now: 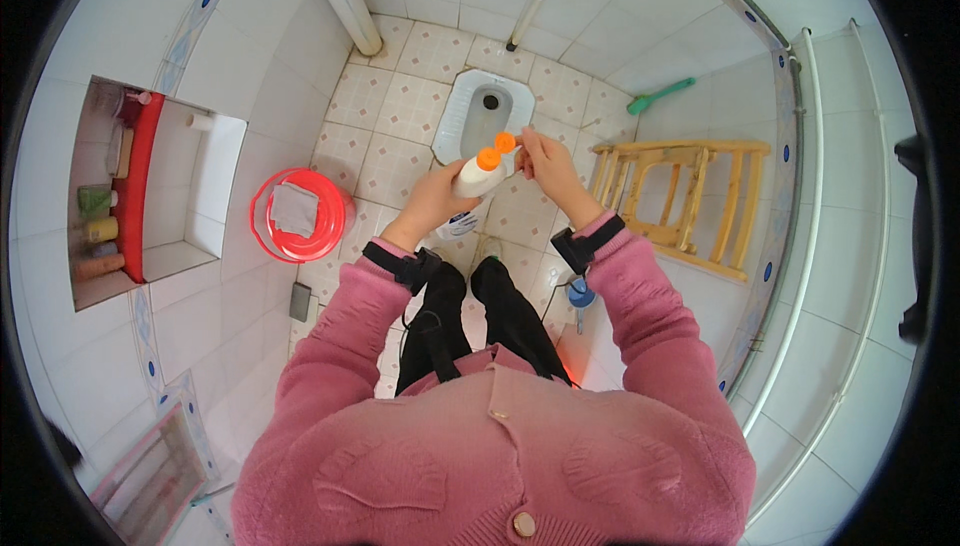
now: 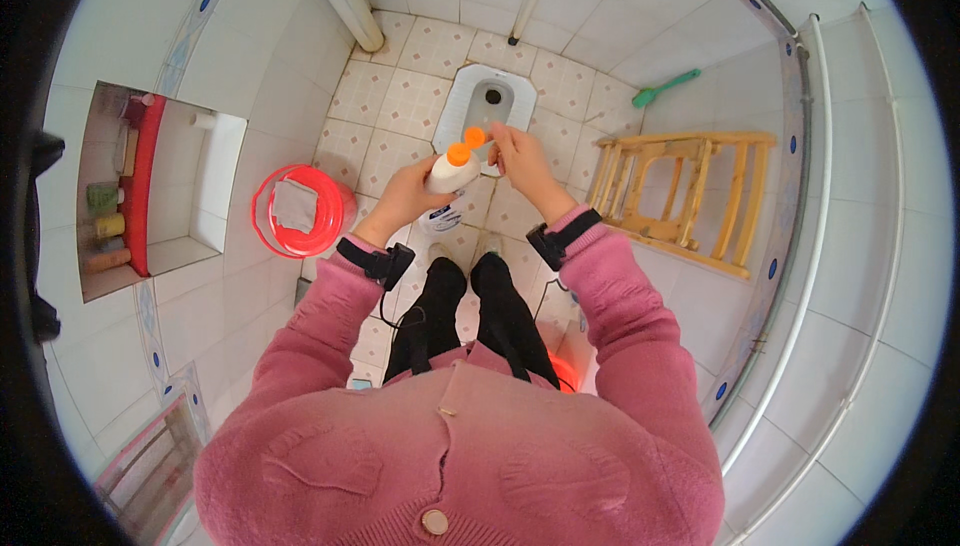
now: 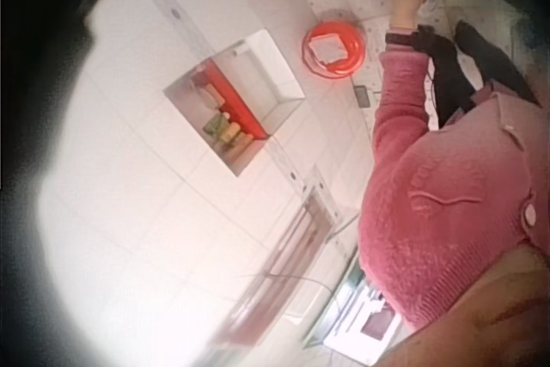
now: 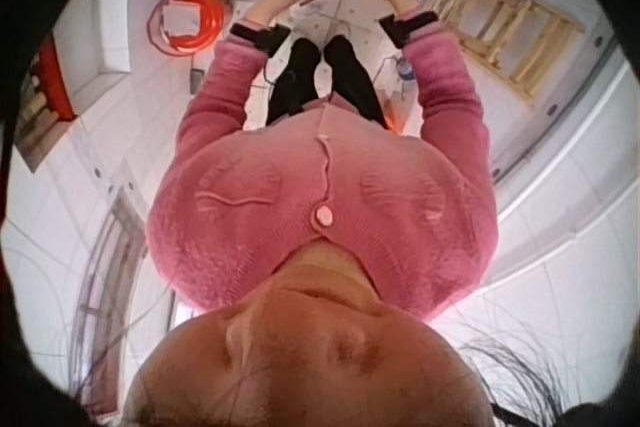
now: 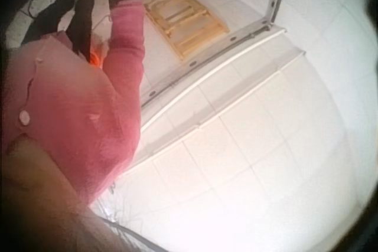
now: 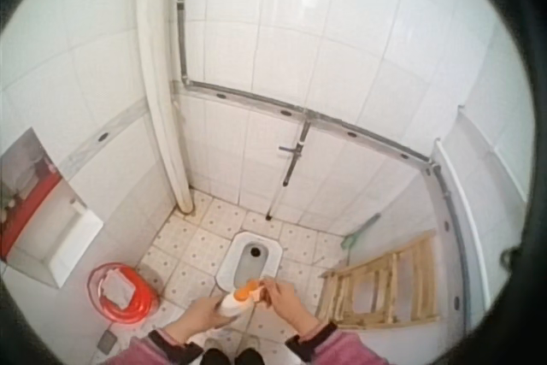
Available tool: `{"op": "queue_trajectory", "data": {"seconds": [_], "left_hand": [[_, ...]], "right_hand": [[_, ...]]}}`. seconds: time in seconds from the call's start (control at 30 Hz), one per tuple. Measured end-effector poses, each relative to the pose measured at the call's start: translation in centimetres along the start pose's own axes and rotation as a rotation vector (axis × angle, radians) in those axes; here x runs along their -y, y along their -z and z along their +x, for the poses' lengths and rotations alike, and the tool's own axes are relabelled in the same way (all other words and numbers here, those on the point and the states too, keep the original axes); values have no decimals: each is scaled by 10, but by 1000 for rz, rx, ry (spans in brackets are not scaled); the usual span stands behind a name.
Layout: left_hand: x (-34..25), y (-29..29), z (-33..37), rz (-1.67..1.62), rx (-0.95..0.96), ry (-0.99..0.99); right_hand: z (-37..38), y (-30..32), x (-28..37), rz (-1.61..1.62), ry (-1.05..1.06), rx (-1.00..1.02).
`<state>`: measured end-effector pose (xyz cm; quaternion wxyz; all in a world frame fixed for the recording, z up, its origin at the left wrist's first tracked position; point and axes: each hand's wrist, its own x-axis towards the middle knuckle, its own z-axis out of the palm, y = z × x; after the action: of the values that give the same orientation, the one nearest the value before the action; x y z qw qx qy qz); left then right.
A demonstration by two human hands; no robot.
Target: The person enters a tiled bathroom, mops the floor with a flat mop, then squats to clean a squat toilet. They pour liquid cleaner into the bowl and scrub it with a green toilet brush.
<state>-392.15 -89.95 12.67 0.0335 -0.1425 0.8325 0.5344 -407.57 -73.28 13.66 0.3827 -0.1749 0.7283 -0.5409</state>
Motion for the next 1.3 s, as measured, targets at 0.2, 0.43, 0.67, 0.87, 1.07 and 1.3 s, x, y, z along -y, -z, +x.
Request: {"op": "queue_trajectory", "data": {"seconds": [0.2, 0.43, 0.67, 0.87, 1.07, 1.3], "left_hand": [[-25, 0, 8, -335, 72, 8], [-1, -70, 60, -746, -83, 77], [105, -228, 126, -645, -255, 243], [170, -302, 174, -815, -266, 310], [250, -324, 229, -1040, -182, 356], [376, -376, 286, -1029, -168, 365]], "right_hand": [[-26, 8, -40, -374, 267, 141], [20, 54, -108, 56, -22, 335], [76, 122, -214, -73, -50, 193], [129, 154, -280, -186, -60, 184], [203, 153, -351, -318, 60, 153], [291, 147, -456, -415, 89, 224]]}}
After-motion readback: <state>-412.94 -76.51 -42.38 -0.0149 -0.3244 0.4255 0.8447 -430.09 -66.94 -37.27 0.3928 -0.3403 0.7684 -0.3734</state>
